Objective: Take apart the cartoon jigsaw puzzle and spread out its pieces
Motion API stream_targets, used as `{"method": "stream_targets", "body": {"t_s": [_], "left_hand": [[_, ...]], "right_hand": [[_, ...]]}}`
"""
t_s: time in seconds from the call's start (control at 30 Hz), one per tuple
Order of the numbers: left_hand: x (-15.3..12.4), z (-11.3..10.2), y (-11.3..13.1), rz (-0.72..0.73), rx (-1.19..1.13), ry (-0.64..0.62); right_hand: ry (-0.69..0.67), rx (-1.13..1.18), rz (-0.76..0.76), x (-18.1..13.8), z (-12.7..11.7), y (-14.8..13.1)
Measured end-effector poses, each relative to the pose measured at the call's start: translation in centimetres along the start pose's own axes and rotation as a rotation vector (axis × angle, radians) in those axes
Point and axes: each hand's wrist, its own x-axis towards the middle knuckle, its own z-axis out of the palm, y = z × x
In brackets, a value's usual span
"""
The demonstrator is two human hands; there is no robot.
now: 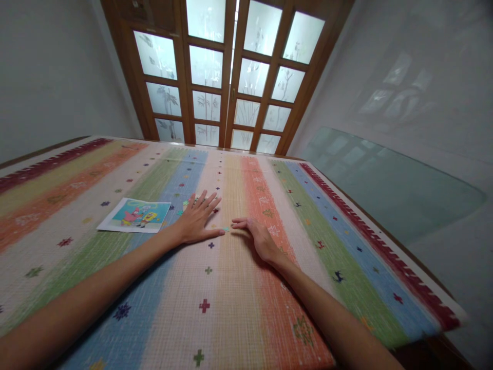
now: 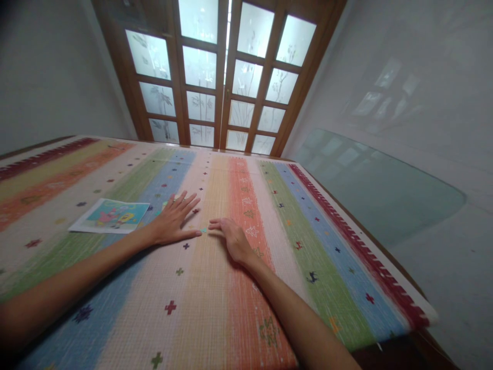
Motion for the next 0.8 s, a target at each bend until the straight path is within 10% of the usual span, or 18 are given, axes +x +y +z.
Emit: {"method": "stream_targets", "body": {"t_s": [0.27, 0.8], "left_hand": [[1.5, 0.2, 1.0, -0.261, 0.05, 0.026], [1.5, -0.1, 1.2, -0.083, 0.005, 0.167]], "right_hand": [[0.043, 0.063, -0.003, 0.0, 0.3, 0.2], [0.174, -0.024, 0.003, -0.2, 0.3, 0.3]]}}
